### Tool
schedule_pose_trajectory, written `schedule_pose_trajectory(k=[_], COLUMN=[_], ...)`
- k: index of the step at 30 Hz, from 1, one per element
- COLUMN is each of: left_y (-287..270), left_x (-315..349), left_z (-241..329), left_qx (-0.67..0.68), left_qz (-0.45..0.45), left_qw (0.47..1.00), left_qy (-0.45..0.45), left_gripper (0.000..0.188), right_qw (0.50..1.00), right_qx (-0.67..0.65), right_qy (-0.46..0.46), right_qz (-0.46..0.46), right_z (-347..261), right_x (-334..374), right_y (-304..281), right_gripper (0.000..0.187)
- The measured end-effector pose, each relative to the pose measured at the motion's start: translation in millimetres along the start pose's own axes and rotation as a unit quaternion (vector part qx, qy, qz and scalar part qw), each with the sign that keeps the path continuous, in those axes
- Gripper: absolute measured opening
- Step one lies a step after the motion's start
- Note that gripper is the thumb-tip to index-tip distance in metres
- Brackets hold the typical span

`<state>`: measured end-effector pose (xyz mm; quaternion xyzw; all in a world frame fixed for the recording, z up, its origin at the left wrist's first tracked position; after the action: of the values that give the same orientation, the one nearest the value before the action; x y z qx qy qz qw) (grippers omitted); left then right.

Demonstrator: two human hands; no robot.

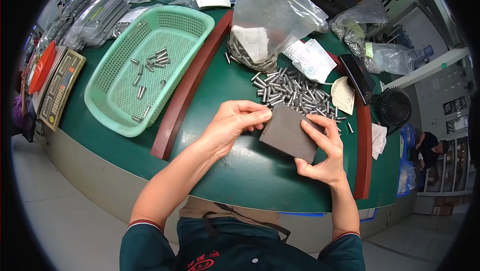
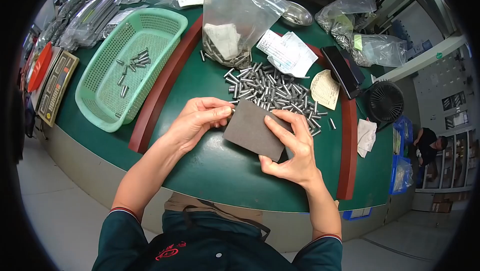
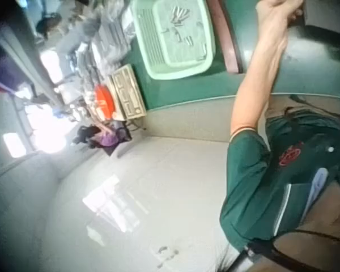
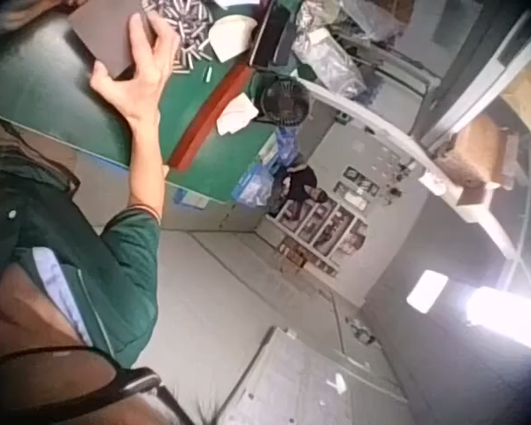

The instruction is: The recorder is manually sanding small metal cylinders using a handheld sanding block on a workbench.

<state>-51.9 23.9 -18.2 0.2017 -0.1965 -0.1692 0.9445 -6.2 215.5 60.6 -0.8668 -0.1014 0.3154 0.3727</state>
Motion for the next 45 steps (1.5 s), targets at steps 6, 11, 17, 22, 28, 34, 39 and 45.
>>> schedule_pose_trajectory(k=[6,11,17,22,28,34,39,45], left_y=[2,2,1,4,10,76,118,16], left_x=[1,1,1,7,10,79,123,8], left_z=[3,0,-2,5,7,47,91,34], left_qx=[-0.022,-0.016,-0.025,-0.022,0.018,0.062,0.11,0.121], left_qz=[0.011,0.012,0.026,-0.018,-0.047,-0.155,-0.466,-0.065], left_qw=[1.0,1.0,0.999,1.0,0.999,0.986,0.858,0.987], left_qy=[0.012,0.008,0.013,-0.008,0.018,0.028,0.183,0.085], left_gripper=[0.025,0.024,0.024,0.026,0.028,0.035,0.025,0.034], right_qw=[1.0,1.0,1.0,0.99,0.971,0.966,0.969,0.979], right_qx=[-0.002,0.005,-0.014,0.028,0.082,0.079,0.091,0.06], right_qy=[0.001,0.013,0.01,0.069,0.084,0.085,0.049,-0.001], right_qz=[0.001,0.0,-0.018,0.123,0.209,0.232,0.224,0.195], right_z=[4,6,6,26,36,42,28,26], right_x=[0,2,2,2,7,9,9,11], right_y=[3,-1,2,-30,-45,-43,-47,-40], right_gripper=[0.067,0.067,0.067,0.063,0.063,0.063,0.065,0.069])
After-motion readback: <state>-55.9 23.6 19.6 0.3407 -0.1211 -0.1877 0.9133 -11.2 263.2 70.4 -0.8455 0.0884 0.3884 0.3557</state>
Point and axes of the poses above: each hand's wrist, its own x-axis away from the middle knuckle, its own y-axis out of the palm, z = x × y, the point moved 6 cm from there along -x, towards the middle knuckle
